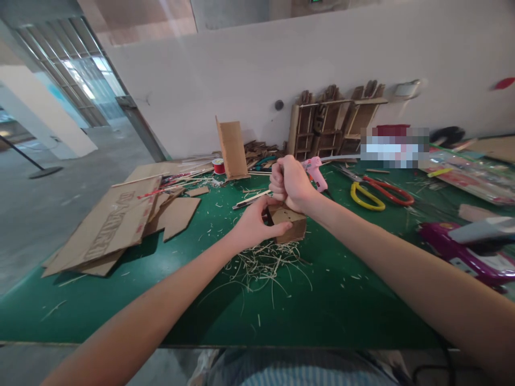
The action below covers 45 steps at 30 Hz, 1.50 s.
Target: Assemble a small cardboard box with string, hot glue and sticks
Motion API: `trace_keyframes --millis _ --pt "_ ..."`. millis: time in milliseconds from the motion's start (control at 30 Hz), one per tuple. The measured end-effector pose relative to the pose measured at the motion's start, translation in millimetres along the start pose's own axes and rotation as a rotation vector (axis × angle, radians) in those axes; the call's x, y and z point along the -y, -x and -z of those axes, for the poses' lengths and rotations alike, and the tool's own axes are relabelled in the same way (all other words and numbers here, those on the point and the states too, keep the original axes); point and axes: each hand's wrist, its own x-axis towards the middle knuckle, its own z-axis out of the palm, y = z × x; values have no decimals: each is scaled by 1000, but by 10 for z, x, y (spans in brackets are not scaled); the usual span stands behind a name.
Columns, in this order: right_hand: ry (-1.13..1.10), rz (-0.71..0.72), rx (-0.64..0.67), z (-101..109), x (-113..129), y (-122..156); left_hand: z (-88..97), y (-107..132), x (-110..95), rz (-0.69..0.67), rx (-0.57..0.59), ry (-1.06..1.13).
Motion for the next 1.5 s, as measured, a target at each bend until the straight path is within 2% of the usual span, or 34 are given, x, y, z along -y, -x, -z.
trace_keyframes --millis 300,533,700,1200,1367,1500 --pt "-15 -77 -8 -35 72 39 1 17 -38 10 -6 -38" --pt "-2 -76 115 8 25 18 -10 6 -57 23 5 -28" --pt "-13 -50 146 45 -2 14 -22 -7 -41 7 -2 -40" --pt "28 -159 225 70 57 70 -20 14 -64 38 0 -39" --pt "132 -98 263 121 -7 70 -21 -1 -52 25 7 -25" --pt "96 -66 222 145 -37 68 -15 -30 -31 27 19 -7"
